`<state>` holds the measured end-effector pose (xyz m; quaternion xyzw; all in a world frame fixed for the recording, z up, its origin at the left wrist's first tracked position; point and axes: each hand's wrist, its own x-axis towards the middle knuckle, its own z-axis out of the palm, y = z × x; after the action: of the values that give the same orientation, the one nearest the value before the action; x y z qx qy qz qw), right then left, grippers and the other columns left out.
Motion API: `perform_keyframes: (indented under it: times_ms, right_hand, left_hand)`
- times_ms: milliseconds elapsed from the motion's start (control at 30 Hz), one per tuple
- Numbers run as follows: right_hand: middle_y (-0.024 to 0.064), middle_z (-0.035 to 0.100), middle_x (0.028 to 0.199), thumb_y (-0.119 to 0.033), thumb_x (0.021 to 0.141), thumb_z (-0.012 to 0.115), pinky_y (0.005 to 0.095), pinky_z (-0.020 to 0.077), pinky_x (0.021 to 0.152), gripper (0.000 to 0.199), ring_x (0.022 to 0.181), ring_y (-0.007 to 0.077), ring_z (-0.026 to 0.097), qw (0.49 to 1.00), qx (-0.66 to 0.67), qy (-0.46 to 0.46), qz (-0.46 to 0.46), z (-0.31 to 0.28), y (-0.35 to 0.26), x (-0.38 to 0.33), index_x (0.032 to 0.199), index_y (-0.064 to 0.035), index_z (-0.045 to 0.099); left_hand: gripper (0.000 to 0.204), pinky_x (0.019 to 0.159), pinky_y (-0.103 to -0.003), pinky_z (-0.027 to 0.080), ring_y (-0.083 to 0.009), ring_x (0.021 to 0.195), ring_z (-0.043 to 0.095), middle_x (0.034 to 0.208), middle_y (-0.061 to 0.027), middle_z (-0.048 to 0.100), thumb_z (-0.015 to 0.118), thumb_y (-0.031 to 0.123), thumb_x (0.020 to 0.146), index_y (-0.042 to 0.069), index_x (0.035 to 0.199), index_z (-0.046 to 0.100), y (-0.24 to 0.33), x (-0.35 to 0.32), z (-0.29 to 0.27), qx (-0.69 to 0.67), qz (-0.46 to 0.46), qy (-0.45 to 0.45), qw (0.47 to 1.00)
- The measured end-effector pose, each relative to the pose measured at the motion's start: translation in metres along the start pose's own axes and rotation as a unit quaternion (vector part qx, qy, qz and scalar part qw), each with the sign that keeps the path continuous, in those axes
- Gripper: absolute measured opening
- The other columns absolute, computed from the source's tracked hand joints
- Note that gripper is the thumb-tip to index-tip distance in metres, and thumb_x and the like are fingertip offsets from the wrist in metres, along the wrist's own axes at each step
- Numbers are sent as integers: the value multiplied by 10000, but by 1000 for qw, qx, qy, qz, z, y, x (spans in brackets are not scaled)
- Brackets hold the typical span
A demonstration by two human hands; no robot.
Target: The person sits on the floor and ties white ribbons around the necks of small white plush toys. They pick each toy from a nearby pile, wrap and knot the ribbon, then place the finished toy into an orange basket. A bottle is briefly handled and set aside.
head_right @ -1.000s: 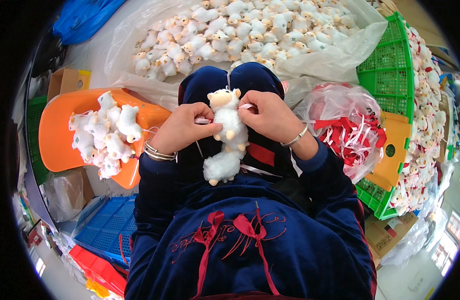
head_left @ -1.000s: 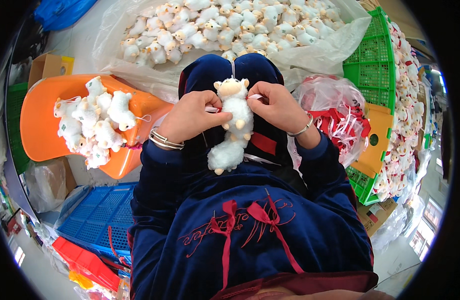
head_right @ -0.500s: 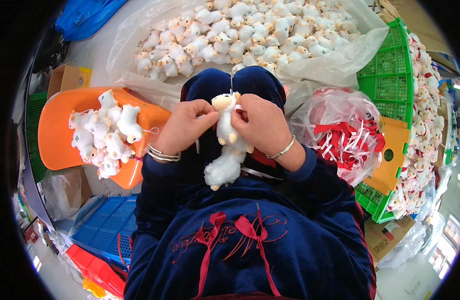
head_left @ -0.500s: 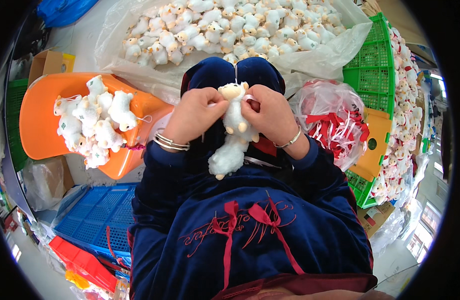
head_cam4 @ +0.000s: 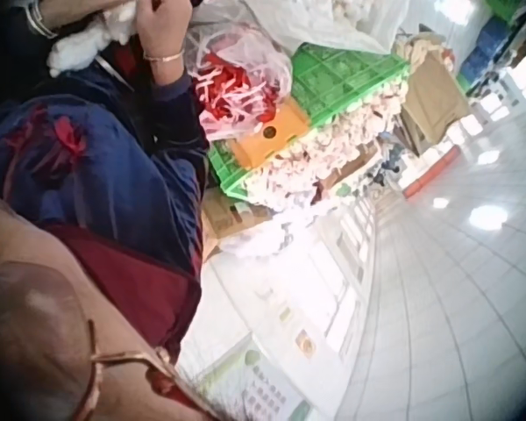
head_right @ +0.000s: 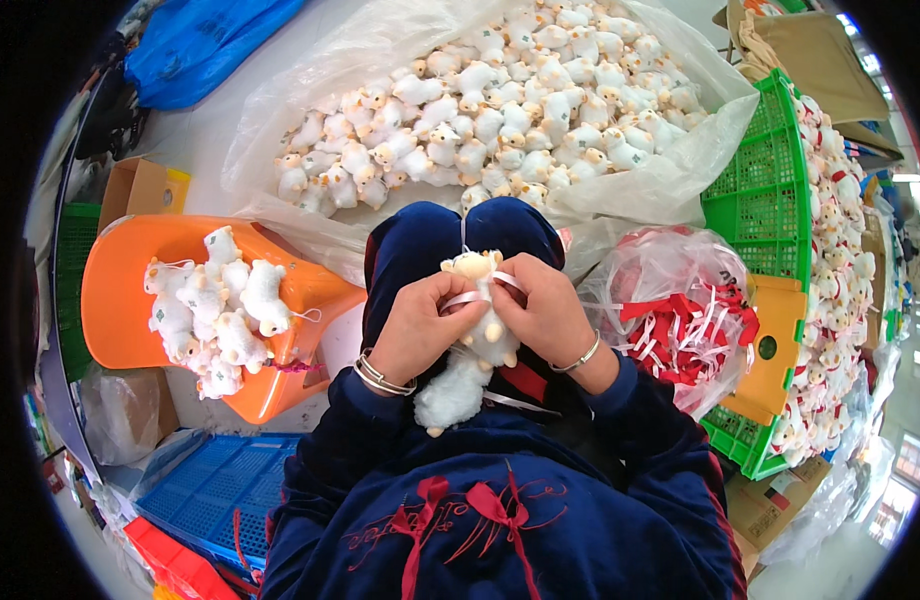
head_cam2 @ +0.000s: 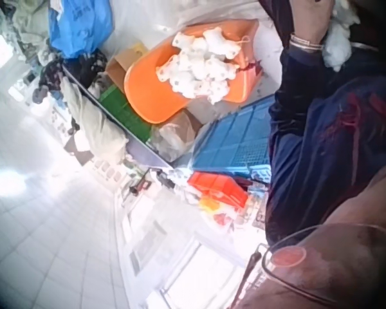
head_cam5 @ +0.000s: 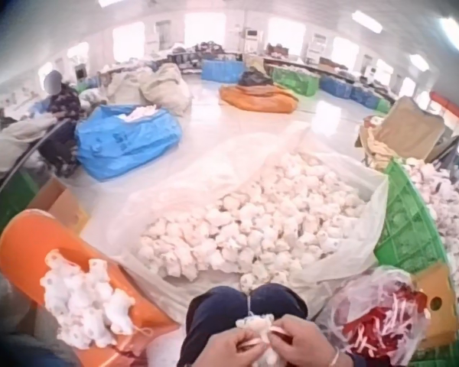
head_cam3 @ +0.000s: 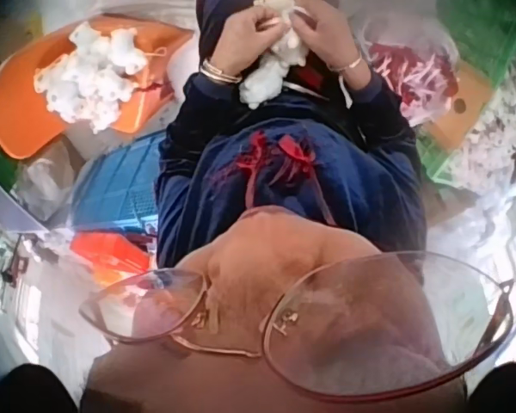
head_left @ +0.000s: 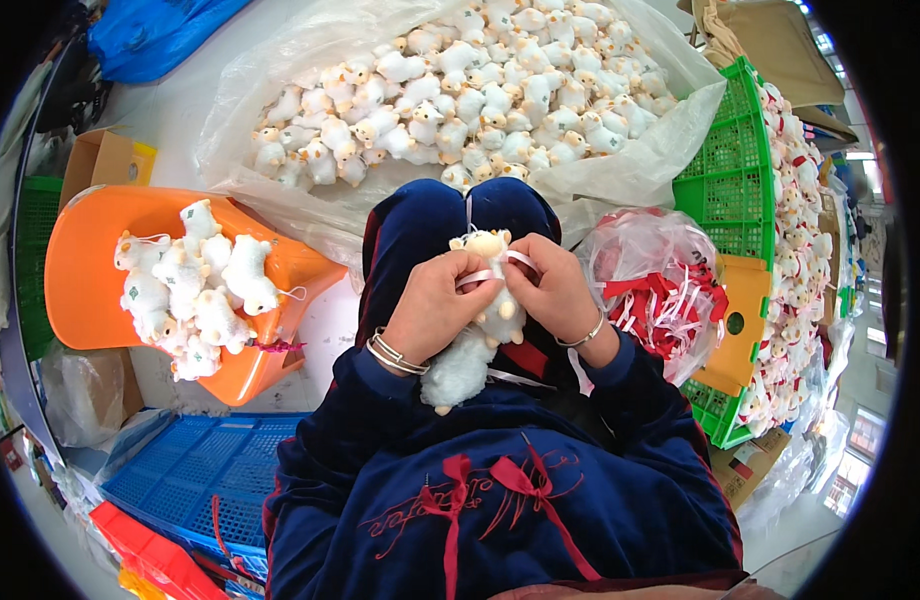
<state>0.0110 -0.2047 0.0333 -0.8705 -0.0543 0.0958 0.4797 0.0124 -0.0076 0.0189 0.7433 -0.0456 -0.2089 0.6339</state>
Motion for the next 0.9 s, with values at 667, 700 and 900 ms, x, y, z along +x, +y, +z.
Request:
perform_keyframes:
  times_ms: [667, 700, 900]
  right_hand:
    - [55, 512, 887, -60, 911, 680, 293, 417, 663, 85, 752, 169, 509, 983, 48, -114, -133, -24, 10, 17, 957, -31, 615]
    - [49, 511, 879, -57, 905, 682, 290, 410, 655, 86, 744, 161, 501, 983, 47, -118, -135, -25, 10, 16, 954, -31, 616]
    - [22, 519, 838, -47, 873, 710, 277, 389, 639, 74, 721, 132, 485, 989, 45, -96, -102, -34, 7, 11, 913, -27, 650]
  left_hand:
    - [205, 588, -183, 388, -11, 660, 494, 793, 18, 652, 611, 186, 1035, 13, 995, 711, -14, 13, 6, -245, -69, -28, 967]
    - [208, 584, -185, 385, -11, 654, 487, 805, 15, 661, 610, 188, 1034, 10, 1018, 716, -13, 13, 7, -258, -72, -30, 963]
    - [251, 640, -196, 485, -32, 748, 605, 927, -10, 719, 612, 115, 985, -13, 1169, 725, -2, 9, 7, -297, -38, -64, 952]
